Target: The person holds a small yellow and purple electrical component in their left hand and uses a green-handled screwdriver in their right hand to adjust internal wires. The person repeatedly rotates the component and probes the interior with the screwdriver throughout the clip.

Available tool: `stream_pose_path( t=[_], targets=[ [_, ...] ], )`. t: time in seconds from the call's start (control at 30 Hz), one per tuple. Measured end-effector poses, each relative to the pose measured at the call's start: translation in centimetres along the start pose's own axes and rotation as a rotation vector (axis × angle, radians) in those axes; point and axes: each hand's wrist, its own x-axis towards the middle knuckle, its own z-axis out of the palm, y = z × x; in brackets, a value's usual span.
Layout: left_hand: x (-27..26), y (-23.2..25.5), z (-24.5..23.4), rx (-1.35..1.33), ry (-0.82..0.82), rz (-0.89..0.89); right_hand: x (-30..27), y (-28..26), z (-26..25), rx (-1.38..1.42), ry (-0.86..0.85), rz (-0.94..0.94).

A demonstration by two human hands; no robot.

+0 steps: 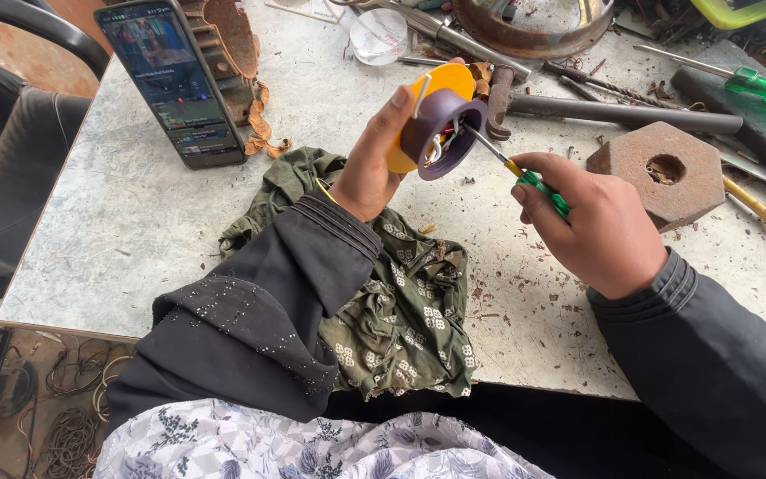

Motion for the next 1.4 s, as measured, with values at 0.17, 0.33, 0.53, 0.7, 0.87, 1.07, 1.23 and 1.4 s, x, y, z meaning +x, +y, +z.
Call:
stream_pose_path(
  t=[0.17,0.33,0.53,0.7,0.87,1.07,1.23,1.4],
  targets=[
    [-0.1,0.2,0.3,0.174,-0.043,0.017,0.0,0.5,0.5,-0.01,0.012,-0.04],
    [-0.3,0.5,0.3,-0.022,0.02,-0.038,-0.2,0.6,0.5,0.009,0.091,-0.138],
    [0.1,0.1,0.3,0.173,0.013,0.075,-0.1,0.3,0.3,-0.118,0.06,-0.063],
    [0.0,0.5,0.7,0.865,-0.044,0.211,0.1,1.0,-0.1,-0.388,0.044,0.002],
    [-1.0,0.8,2.2,1.588,-0.105,0.416,0.3,1.9,-0.3,-0.456,0.053,0.066],
    [-0.9,0.7,1.6,1.386,-0.047,0.374,0.2,1.6,-0.4,-0.45,0.057,0.033],
    [0.2,-0.6,0.1,0.528,-0.057,0.173,-0.1,1.0,-0.3,-0.492,0.058,0.01],
    [0.4,-0.9,0.0,-0.002,0.018,0.041,0.0,0.8,-0.4,-0.433,0.088,-0.038]
  ],
)
